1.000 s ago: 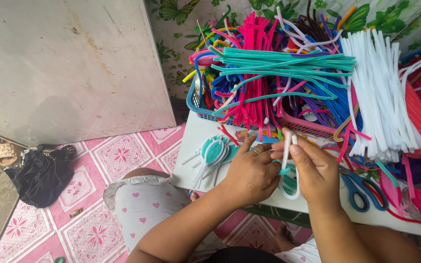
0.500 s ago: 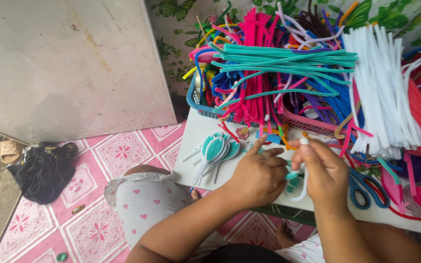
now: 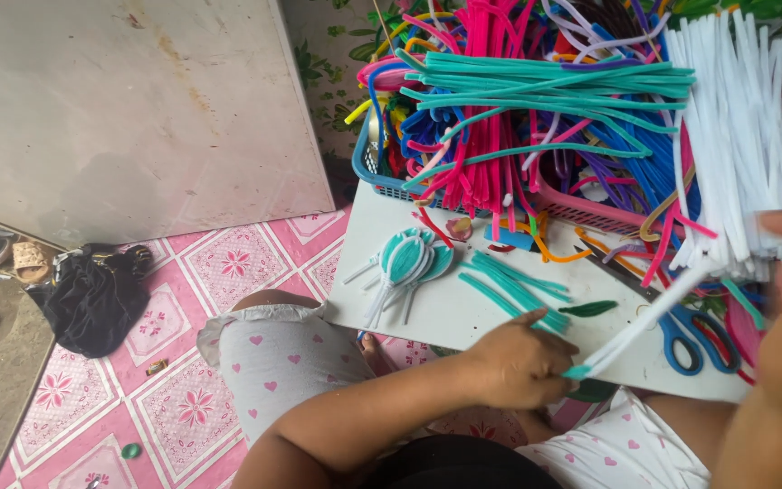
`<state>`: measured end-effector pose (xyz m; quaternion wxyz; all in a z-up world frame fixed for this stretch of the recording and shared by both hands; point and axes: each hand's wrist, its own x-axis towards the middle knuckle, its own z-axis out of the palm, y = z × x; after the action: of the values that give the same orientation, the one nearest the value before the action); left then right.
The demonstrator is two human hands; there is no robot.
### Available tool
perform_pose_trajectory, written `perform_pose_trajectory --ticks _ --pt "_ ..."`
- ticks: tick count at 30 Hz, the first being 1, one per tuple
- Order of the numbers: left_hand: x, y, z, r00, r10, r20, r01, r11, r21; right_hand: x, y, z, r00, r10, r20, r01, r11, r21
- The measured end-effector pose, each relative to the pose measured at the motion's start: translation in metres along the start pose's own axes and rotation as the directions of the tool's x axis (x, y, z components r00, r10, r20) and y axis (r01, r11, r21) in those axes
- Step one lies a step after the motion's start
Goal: The person bends and cuts several blue pipe cleaners, then wraps and twists them with white and blue pipe cleaners to form petal-like shapes.
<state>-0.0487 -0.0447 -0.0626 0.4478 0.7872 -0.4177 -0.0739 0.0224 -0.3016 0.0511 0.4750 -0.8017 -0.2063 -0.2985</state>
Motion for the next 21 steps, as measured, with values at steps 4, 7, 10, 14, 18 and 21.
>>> perform_pose_trajectory --ticks 4,7,10,14,18,21 --pt "-0.002 0.001 -0.019 0.994 0.091 -0.056 -0.097 0.988 -0.117 -0.002 -0.085 0.037 0.402 -0.179 0.898 0.473 0.880 -0.036" --pt "-0.007 0.006 -0.024 0.998 0.045 -0.044 -0.054 0.971 -0.232 -0.012 -0.036 0.041 0.026 0.233 0.972 0.342 0.912 -0.227" --pt "-0.010 0.004 -0.020 1.000 -0.011 -0.020 0.004 0.951 -0.309 -0.006 -0.046 0.051 -0.075 0.275 0.958 0.110 0.958 -0.266" --pt "-0.007 0.008 -0.029 0.970 -0.183 0.157 0.225 0.921 -0.318 -0.004 -0.056 0.052 -0.011 0.316 0.949 0.090 0.945 -0.314" --pt "-0.006 0.010 -0.037 0.914 -0.236 0.332 0.369 0.822 -0.433 -0.010 -0.054 0.049 0.047 0.276 0.960 0.209 0.937 -0.280" --pt "-0.014 0.008 -0.041 0.927 -0.192 0.322 0.333 0.816 -0.472 -0.021 -0.046 0.053 0.109 0.208 0.972 0.179 0.958 -0.225"
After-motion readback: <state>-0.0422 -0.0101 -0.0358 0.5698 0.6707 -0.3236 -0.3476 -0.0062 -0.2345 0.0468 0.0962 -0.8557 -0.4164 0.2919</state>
